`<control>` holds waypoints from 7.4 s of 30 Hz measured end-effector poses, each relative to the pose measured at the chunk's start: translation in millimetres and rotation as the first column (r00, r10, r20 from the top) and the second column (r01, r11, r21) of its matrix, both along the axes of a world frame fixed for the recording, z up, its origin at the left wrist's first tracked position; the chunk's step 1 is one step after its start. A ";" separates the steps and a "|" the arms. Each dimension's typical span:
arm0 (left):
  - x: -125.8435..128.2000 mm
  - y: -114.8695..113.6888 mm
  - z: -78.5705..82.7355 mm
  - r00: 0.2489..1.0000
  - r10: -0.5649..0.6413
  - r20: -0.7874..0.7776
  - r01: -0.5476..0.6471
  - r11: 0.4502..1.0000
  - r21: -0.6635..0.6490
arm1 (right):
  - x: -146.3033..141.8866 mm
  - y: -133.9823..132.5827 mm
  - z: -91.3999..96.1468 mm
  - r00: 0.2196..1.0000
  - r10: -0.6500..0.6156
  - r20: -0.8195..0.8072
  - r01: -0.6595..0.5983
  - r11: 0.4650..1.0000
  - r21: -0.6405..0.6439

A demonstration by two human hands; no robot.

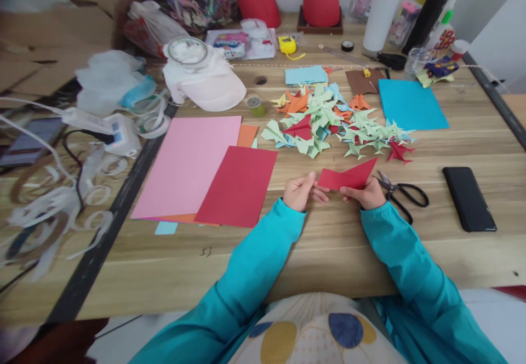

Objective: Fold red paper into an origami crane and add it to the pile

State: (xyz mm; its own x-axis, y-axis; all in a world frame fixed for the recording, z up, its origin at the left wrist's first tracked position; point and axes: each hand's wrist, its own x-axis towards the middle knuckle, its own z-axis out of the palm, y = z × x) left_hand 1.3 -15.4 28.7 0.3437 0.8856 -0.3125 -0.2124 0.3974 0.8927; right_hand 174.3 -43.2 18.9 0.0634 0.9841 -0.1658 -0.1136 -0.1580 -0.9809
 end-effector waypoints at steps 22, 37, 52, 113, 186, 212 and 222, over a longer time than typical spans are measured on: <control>4.1 -3.6 -18.2 0.998 0.040 0.053 -0.050 0.976 0.211 | 13.5 3.7 -4.2 0.958 0.039 0.283 -0.120 0.954 0.274; 2.2 -4.7 -8.3 0.996 0.038 -0.084 -0.019 0.975 0.221 | 6.1 0.8 -0.7 0.946 0.000 0.323 -0.063 0.981 0.183; 6.4 -8.2 -3.2 0.990 -0.082 -0.114 0.093 0.991 0.101 | -5.2 -5.1 -1.8 0.972 0.133 0.196 -0.138 0.990 0.012; 6.2 -5.8 -5.5 0.989 -0.093 -0.115 0.098 0.995 0.036 | -16.3 -7.0 0.8 0.988 0.156 -0.018 -0.156 0.987 -0.021; 11.7 -9.8 -4.2 1.000 0.022 0.021 -0.023 0.999 0.048 | -18.5 -6.7 3.7 0.994 0.113 0.003 -0.112 0.992 0.065; 12.1 -11.8 -1.8 0.998 0.063 0.002 -0.063 0.996 0.067 | -18.6 -2.7 5.9 0.993 0.062 -0.104 -0.062 0.998 0.008; 9.1 -7.7 -5.5 0.995 0.099 -0.013 -0.098 0.993 0.060 | -10.4 1.1 -2.2 0.982 0.039 -0.185 -0.049 0.998 -0.050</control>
